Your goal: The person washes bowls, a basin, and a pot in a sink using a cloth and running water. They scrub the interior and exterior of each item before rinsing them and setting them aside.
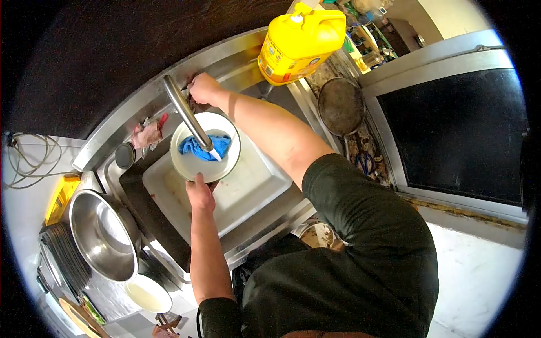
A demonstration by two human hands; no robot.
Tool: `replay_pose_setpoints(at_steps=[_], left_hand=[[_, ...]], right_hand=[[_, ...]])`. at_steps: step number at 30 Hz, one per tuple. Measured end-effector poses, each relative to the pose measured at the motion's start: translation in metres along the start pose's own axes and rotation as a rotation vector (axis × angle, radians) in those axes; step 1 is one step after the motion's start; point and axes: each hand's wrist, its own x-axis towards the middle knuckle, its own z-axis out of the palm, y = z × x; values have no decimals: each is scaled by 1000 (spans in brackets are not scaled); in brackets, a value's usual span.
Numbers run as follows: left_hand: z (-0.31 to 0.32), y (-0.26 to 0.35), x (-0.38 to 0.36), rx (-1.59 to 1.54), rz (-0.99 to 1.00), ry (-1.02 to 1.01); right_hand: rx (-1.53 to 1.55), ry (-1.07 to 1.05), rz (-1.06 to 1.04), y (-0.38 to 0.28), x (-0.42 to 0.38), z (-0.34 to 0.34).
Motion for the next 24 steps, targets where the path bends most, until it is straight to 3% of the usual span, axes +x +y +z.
replay_pose_setpoints(at_steps=[4, 8, 11, 14, 15, 17, 18, 20, 22, 24], left_hand=[[-6, -1, 0, 29, -3, 22], [-18, -7, 2, 12, 3, 7], [-21, -5, -3, 15, 19, 31], [-20, -10, -2, -5, 18, -9], [-26, -10, -3, -21, 29, 12], [-44, -20, 3, 91, 4, -20], [-37, -16, -4, 48, 7, 58], [-25, -6, -8, 10, 29, 100], [-21, 4, -11, 7, -4, 92], [-24, 2, -14, 10, 12, 80]], right_hand=[[-120, -46, -88, -2, -7, -12], [-79, -192, -42, 6, 0, -17], [-286, -124, -192, 4, 1, -17], [-498, -218, -340, 5, 7, -22], [-733, -277, -574, 13, 14, -24], [-462, -316, -496, 15, 10, -25], [-395, -353, -483, 22, 19, -16], [-316, -376, -417, 34, 33, -8], [-290, -339, -156, 2, 15, -22], [-279, -333, -120, 3, 15, -22]])
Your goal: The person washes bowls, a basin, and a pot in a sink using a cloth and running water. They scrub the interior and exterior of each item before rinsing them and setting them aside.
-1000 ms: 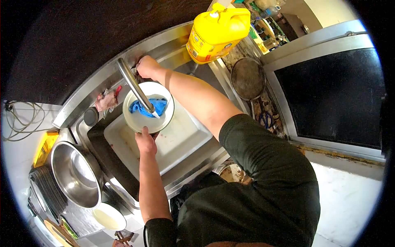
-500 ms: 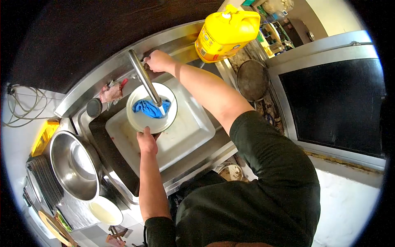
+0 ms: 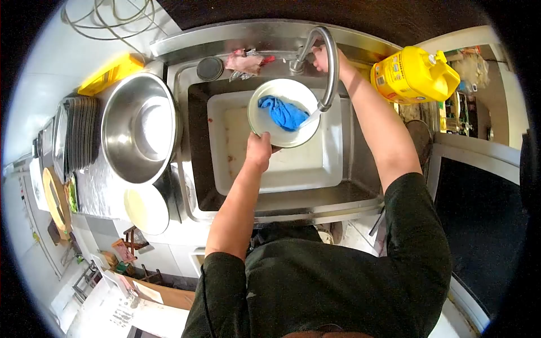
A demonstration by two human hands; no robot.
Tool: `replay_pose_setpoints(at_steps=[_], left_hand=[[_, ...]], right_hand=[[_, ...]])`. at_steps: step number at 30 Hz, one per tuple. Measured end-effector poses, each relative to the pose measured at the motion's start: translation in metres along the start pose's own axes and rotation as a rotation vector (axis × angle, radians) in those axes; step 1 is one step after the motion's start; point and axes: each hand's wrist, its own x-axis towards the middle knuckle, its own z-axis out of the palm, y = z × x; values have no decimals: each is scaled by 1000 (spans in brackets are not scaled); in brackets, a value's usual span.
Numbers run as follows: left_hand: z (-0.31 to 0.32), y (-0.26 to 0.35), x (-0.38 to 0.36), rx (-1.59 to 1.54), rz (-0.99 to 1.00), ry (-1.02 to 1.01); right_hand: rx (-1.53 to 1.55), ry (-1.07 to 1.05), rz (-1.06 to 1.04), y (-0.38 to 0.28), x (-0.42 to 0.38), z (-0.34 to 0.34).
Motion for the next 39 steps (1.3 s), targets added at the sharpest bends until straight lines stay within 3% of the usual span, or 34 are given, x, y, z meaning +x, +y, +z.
replay_pose_setpoints(at_steps=[10, 15, 19, 23, 26, 28, 30, 31, 32, 35, 37, 38, 39], left_hand=[[-4, 1, -5, -11, 21, -6], [-10, 15, -10, 67, -46, -30], [-5, 23, -19, 88, -27, -24], [-8, 17, -19, 80, 18, -4], [-7, 23, -23, 152, 22, -10], [-7, 30, -32, 223, 9, 3], [-8, 41, -44, 338, 28, -18], [-9, 43, -50, 400, 34, -33], [-13, 40, -52, 491, 63, -10], [-38, 18, -48, 455, 85, -160], [-35, 35, -75, 435, -13, -172], [-36, 45, -89, 422, -60, -174], [-43, 50, -98, 498, -51, -221]], right_hand=[[61, 10, -13, 9, 7, 1], [-48, -44, 1, -3, 9, -8], [88, -31, -82, -20, 11, -14], [518, -261, -11, 3, 21, -4], [1001, -34, -92, 16, -43, 10], [1070, 151, 151, 54, -76, 57], [1190, 119, -2, 43, -145, 83], [1542, -129, 163, 50, -172, 105], [1631, -214, 330, 53, -196, 124], [2034, -232, 376, 30, -246, 134], [2141, -259, 366, 18, -266, 129], [2076, -174, 476, 20, -275, 137], [2008, -200, 422, 13, -284, 138]])
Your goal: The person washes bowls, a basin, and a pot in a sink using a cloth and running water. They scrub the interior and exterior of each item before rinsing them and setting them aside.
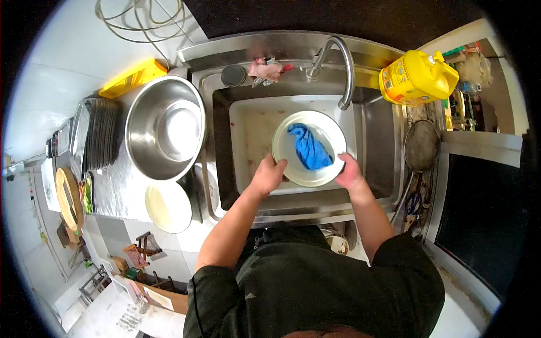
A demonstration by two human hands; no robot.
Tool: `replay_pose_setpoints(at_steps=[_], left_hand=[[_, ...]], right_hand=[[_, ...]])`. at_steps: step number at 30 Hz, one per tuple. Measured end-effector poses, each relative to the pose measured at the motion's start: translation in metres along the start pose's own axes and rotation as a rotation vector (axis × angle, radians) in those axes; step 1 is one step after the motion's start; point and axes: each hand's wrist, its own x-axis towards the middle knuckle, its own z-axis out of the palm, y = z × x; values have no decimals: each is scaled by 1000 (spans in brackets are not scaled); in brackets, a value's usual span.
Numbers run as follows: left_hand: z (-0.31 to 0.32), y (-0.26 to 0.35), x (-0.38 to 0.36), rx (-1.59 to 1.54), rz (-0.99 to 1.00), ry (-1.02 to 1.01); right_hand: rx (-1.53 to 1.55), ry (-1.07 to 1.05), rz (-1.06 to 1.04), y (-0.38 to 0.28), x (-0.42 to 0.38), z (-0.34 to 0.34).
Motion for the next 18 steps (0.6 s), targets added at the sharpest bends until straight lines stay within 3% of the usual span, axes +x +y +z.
replay_pose_setpoints(at_steps=[2, 3, 4, 5, 8, 10, 11, 12, 14, 16, 18], left_hand=[[-15, 5, -19, 154, 32, -95], [-27, 31, -46, 402, 12, -112], [-44, -3, -48, 234, 158, -113], [-69, -5, -64, 328, 210, -85], [-156, -14, -119, 183, 300, 139], [-216, -5, -165, 455, 319, 422], [-273, -58, -151, 396, 486, 520], [-302, -65, -164, 482, 599, 632], [-353, -89, -177, 660, 498, 847], [-389, -132, -165, 784, 392, 914], [-405, -157, -152, 682, 228, 692]], right_hand=[[-26, 28, -47, 15, -21, 11], [-9, 5, -71, 22, -29, 19], [-18, 1, -112, 29, -36, 26], [-28, 7, -159, 35, -45, 31], [-91, 59, -278, 53, -83, 47], [-62, 86, -386, 69, -99, 58], [-63, 42, -439, 78, -109, 73], [-45, 105, -482, 89, -117, 83], [-4, 220, -558, 107, -128, 100], [16, 248, -588, 125, -138, 119], [14, 235, -605, 147, -146, 148]])
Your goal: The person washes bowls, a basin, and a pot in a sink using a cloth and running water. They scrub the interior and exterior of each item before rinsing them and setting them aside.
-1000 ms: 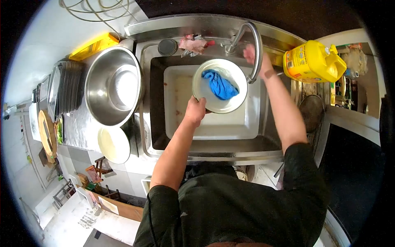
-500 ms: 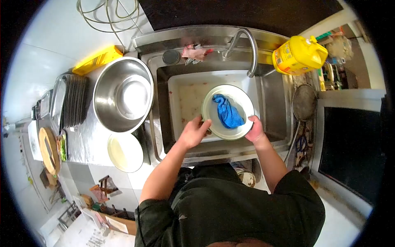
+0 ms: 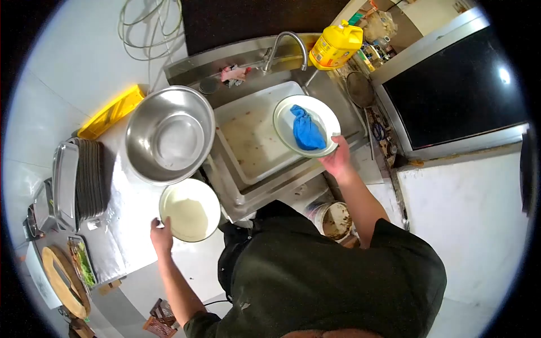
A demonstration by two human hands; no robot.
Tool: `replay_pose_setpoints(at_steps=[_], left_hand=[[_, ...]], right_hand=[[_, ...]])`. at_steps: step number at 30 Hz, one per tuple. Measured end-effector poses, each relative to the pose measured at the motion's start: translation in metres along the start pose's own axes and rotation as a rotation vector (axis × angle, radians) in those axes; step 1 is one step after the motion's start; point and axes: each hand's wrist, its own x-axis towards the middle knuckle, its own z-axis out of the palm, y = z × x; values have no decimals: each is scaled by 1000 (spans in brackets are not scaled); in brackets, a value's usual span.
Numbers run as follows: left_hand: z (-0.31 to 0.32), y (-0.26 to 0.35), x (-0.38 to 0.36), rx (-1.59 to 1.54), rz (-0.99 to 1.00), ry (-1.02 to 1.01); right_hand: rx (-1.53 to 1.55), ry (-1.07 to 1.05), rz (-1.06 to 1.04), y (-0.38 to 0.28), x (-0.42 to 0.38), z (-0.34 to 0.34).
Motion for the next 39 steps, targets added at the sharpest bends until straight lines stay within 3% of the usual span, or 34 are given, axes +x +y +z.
replay_pose_setpoints(at_steps=[1, 4, 6, 12, 15, 19, 24, 27, 28, 30, 33, 36, 37, 39], left_hand=[[-6, 11, -2, -177, -76, -251], [8, 4, 0, -553, -209, -347], [4, 1, -1, -531, -167, -364], [-48, -12, -15, -514, -145, -355], [-102, 26, -27, -526, -168, -285], [-129, 85, -11, -504, -114, -136], [-85, 135, 63, -386, 54, -68], [-38, 151, 114, -394, 89, -120], [-29, 170, 119, -239, 43, -92], [9, 137, 166, -284, -10, -129], [30, 159, 167, -231, -84, -131], [30, 170, 160, 34, -16, -151], [28, 177, 148, -183, -53, -193], [31, 169, 151, 8, 27, -133]], right_hand=[[33, -52, 9, 6, -4, 3], [34, -23, 15, 20, -19, 19], [46, 87, 39, 29, -16, 14], [39, 42, 124, 48, -13, 38], [45, -13, 137, 57, 1, 41], [51, -137, 160, 67, 20, 50], [61, -187, 136, 67, 39, 71], [30, -272, 93, 60, 52, 85], [15, -245, 87, 59, 58, 89], [9, -270, 60, 54, 60, 101], [-25, -220, 38, 55, 60, 115], [2, -233, 15, 67, 62, 120], [-8, -238, 3, 68, 59, 127], [-70, -250, 3, 73, 58, 133]])
